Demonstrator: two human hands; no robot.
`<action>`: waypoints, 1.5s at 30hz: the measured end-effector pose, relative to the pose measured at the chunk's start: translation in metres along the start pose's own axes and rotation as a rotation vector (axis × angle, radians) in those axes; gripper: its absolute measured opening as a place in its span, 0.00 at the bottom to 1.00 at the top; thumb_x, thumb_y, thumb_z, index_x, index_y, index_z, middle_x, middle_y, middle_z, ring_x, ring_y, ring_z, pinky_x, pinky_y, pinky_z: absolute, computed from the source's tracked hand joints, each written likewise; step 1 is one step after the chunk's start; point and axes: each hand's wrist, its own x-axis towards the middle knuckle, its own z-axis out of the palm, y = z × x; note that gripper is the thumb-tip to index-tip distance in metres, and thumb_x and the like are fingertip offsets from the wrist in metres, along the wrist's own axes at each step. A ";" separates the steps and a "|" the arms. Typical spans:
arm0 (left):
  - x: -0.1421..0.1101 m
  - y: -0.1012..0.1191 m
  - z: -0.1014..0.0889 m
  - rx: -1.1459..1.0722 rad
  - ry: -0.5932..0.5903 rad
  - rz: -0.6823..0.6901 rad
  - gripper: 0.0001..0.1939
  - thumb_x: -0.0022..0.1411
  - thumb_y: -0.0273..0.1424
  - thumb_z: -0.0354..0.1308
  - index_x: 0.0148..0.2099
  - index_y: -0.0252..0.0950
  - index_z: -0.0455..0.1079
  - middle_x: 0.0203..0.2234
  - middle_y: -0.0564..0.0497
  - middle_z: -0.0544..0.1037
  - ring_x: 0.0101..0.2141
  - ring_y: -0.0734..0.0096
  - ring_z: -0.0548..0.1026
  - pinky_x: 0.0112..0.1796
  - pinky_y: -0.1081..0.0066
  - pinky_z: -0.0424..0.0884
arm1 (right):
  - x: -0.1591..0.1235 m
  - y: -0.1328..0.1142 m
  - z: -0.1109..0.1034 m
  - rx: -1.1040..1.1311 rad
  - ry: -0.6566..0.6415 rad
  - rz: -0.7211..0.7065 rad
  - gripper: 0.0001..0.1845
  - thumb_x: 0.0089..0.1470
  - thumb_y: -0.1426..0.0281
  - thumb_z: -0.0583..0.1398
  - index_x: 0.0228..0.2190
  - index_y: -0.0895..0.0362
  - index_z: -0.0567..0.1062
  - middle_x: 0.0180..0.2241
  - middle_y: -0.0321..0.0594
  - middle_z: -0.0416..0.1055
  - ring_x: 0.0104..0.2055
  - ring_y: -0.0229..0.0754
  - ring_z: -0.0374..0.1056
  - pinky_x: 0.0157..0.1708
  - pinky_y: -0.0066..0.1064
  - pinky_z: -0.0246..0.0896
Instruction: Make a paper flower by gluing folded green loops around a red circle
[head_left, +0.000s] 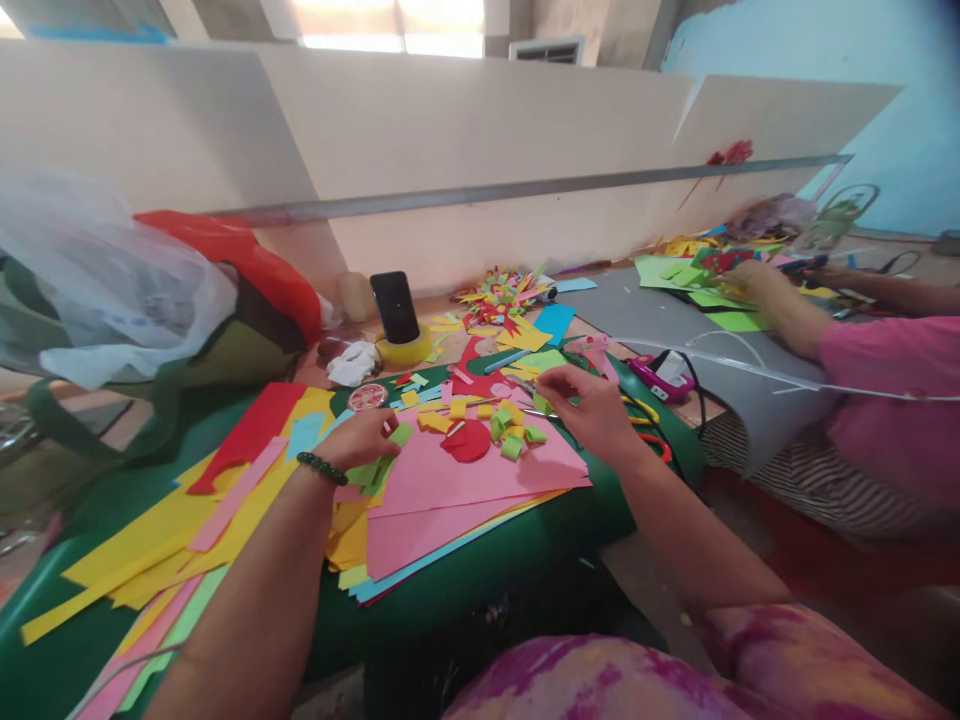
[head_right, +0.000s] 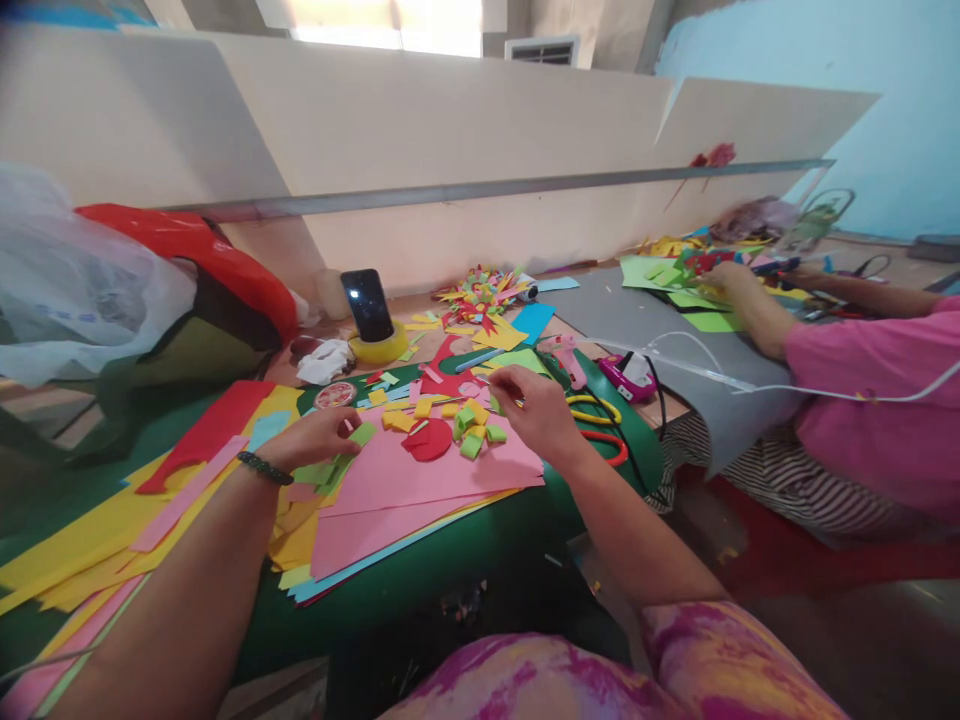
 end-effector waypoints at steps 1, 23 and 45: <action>0.000 0.000 0.000 -0.002 0.018 0.001 0.16 0.46 0.33 0.60 0.40 0.35 0.71 0.33 0.48 0.78 0.33 0.63 0.76 0.30 0.71 0.65 | 0.003 0.003 0.001 -0.005 -0.041 0.019 0.06 0.56 0.69 0.58 0.33 0.56 0.75 0.31 0.40 0.77 0.31 0.40 0.72 0.33 0.32 0.69; 0.031 0.146 0.010 -0.537 0.274 0.378 0.07 0.51 0.28 0.58 0.27 0.32 0.77 0.22 0.51 0.77 0.26 0.72 0.71 0.29 0.73 0.65 | -0.005 -0.017 -0.024 0.048 0.084 -0.065 0.07 0.59 0.68 0.57 0.35 0.54 0.76 0.34 0.40 0.78 0.35 0.42 0.75 0.35 0.32 0.70; -0.009 0.030 -0.032 -0.146 0.059 -0.115 0.12 0.40 0.40 0.64 0.22 0.37 0.70 0.25 0.49 0.76 0.32 0.63 0.73 0.30 0.71 0.65 | -0.079 -0.004 -0.023 0.142 -0.069 0.034 0.09 0.58 0.64 0.57 0.37 0.55 0.74 0.24 0.36 0.71 0.23 0.37 0.66 0.22 0.27 0.64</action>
